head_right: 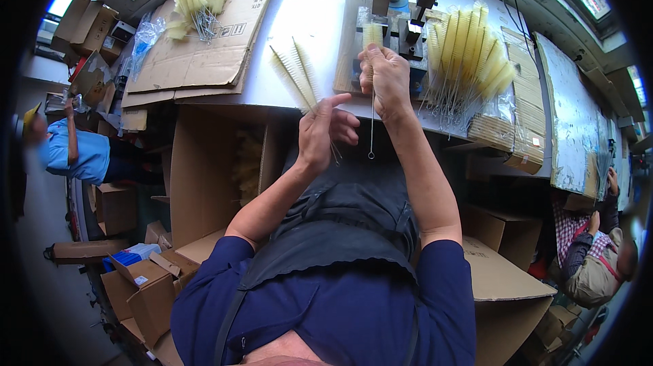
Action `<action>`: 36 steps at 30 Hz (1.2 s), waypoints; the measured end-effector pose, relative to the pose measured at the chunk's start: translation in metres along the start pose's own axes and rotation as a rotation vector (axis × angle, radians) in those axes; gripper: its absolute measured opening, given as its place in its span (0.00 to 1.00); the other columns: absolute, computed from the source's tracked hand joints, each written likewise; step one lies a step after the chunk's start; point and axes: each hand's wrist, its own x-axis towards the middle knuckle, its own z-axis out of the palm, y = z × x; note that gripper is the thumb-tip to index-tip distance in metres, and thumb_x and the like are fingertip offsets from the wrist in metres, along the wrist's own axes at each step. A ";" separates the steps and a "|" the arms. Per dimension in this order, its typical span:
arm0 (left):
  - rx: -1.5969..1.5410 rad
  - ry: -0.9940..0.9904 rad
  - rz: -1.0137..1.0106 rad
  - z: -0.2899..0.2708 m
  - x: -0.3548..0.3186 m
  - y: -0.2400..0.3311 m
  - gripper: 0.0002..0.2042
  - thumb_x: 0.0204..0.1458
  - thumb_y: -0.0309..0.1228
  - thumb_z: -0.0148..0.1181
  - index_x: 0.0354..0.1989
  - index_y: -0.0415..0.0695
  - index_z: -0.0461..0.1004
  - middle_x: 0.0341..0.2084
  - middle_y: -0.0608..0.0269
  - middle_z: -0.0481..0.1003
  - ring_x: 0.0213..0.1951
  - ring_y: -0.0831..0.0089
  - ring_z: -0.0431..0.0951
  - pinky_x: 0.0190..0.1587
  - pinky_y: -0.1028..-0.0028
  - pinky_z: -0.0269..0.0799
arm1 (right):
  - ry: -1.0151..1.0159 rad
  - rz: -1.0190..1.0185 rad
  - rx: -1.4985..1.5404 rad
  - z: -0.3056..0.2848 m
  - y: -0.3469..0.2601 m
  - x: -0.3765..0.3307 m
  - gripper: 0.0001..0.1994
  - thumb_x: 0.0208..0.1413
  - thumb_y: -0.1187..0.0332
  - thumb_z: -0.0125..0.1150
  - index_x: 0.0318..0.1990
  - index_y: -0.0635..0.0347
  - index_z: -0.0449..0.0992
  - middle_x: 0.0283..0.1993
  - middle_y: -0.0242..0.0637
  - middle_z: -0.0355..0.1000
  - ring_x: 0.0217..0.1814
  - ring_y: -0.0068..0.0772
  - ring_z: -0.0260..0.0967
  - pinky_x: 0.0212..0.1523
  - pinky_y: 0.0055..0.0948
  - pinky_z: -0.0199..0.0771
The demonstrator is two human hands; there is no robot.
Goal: The worker is assembling industrial brush heads by inserting wire stems into a crimping machine and organizing completed units.
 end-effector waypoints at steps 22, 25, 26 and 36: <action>0.002 0.163 0.123 -0.033 0.036 0.008 0.25 0.70 0.44 0.34 0.55 0.32 0.66 0.24 0.56 0.75 0.17 0.78 0.71 0.22 0.76 0.77 | 0.006 0.242 0.273 0.011 -0.047 0.009 0.28 0.66 0.48 0.48 0.52 0.72 0.68 0.45 0.48 0.76 0.34 0.34 0.77 0.27 0.26 0.78; 0.020 0.123 0.135 -0.038 0.040 0.006 0.25 0.70 0.44 0.34 0.55 0.31 0.66 0.22 0.56 0.74 0.13 0.82 0.63 0.19 0.78 0.75 | -0.016 0.267 0.275 0.008 -0.036 0.024 0.23 0.65 0.54 0.54 0.51 0.71 0.68 0.37 0.42 0.75 0.29 0.26 0.72 0.21 0.19 0.72; 0.022 0.118 0.133 -0.038 0.042 0.006 0.25 0.70 0.44 0.34 0.55 0.31 0.66 0.22 0.56 0.74 0.13 0.82 0.63 0.19 0.78 0.75 | -0.085 0.330 0.327 0.004 -0.029 0.032 0.18 0.66 0.58 0.53 0.48 0.68 0.68 0.30 0.34 0.69 0.21 0.18 0.62 0.17 0.16 0.65; 0.126 0.236 0.126 -0.057 0.082 0.003 0.23 0.70 0.40 0.34 0.55 0.30 0.66 0.21 0.59 0.72 0.13 0.84 0.59 0.19 0.78 0.75 | 0.059 0.058 0.037 -0.010 -0.012 -0.009 0.18 0.69 0.57 0.46 0.36 0.65 0.73 0.20 0.30 0.66 0.12 0.15 0.54 0.11 0.17 0.54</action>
